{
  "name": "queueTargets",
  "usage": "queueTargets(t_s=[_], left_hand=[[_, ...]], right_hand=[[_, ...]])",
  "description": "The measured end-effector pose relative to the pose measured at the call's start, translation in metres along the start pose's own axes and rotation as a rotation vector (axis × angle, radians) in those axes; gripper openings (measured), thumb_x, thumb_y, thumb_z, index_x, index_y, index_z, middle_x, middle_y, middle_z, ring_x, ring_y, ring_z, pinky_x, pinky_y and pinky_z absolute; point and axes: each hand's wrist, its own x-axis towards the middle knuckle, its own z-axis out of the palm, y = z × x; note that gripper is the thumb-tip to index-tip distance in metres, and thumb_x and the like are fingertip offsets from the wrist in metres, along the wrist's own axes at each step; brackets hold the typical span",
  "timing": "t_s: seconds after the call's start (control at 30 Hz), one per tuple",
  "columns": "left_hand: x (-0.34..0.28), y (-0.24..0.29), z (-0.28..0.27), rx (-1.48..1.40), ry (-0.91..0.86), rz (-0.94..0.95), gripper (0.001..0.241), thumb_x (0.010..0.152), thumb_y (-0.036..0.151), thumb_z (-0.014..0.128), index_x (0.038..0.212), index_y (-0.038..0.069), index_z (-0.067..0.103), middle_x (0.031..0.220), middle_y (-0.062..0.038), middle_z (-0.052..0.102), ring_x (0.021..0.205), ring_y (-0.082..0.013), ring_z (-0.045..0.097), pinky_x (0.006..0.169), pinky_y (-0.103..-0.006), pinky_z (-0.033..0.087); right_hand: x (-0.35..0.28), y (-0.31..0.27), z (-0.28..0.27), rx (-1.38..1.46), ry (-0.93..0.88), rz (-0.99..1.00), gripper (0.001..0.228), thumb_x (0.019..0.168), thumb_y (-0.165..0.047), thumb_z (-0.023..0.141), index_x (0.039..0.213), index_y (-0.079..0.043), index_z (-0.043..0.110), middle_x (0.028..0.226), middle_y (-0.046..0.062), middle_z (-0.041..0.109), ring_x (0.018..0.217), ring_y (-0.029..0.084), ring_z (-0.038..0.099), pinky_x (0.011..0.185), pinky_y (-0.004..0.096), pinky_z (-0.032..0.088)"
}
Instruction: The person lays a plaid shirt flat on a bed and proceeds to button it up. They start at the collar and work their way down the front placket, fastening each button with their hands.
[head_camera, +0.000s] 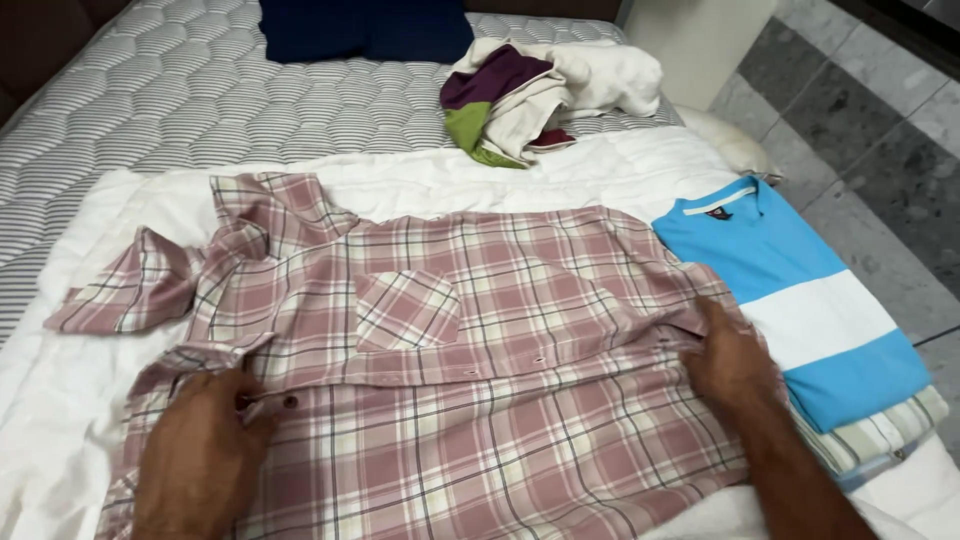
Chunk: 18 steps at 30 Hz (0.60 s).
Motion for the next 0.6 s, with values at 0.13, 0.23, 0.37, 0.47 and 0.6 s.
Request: queueTargets(t_s=[0.13,0.23,0.37,0.47,0.6], left_hand=[[-0.007,0.017,-0.020,0.044,-0.039,-0.150,0.041,0.085,0.031,0.081,0.118,0.008,0.072,0.116,-0.010,0.073,0.107,-0.0311,0.073,0.098,-0.0467,0.056],[-0.010,0.003,-0.015,0.048,0.042,-0.134,0.043,0.080,0.030,0.083,0.117,0.009,0.072,0.118,-0.010,0.071,0.106,-0.0332,0.071,0.094,-0.0480,0.054],[-0.018,0.000,-0.017,0.009,0.228,0.041,0.038,0.080,0.025,0.082,0.111,0.008,0.071,0.109,-0.012,0.072,0.102,-0.0355,0.068,0.090,-0.0498,0.053],[-0.028,0.013,-0.027,-0.035,0.437,0.181,0.038,0.077,0.021,0.084,0.107,0.006,0.067,0.100,-0.012,0.070,0.095,-0.0338,0.068,0.088,-0.0505,0.051],[-0.040,0.030,-0.036,-0.173,0.596,0.320,0.030,0.077,0.013,0.085,0.096,0.007,0.062,0.098,-0.010,0.067,0.088,-0.0302,0.068,0.076,-0.0455,0.054]], right_hand=[[-0.004,-0.025,-0.007,-0.042,-0.084,0.105,0.063,0.080,-0.026,0.080,0.139,-0.016,0.062,0.113,0.019,0.073,0.101,0.043,0.069,0.087,0.053,0.053],[-0.009,-0.041,-0.030,0.041,-0.057,0.230,0.028,0.092,-0.033,0.075,0.112,-0.014,0.080,0.105,0.014,0.079,0.099,0.036,0.074,0.089,0.048,0.056],[-0.007,-0.013,-0.041,0.198,0.228,0.144,0.024,0.096,-0.029,0.076,0.107,-0.008,0.079,0.094,0.017,0.076,0.087,0.034,0.073,0.080,0.044,0.056],[0.011,0.033,-0.051,0.253,0.354,0.005,0.017,0.105,-0.022,0.075,0.107,-0.004,0.076,0.091,0.015,0.074,0.083,0.027,0.070,0.078,0.039,0.055],[0.093,0.170,-0.044,0.439,0.452,-0.152,0.016,0.120,-0.017,0.063,0.119,0.000,0.063,0.104,0.013,0.064,0.086,0.017,0.062,0.073,0.027,0.054]])
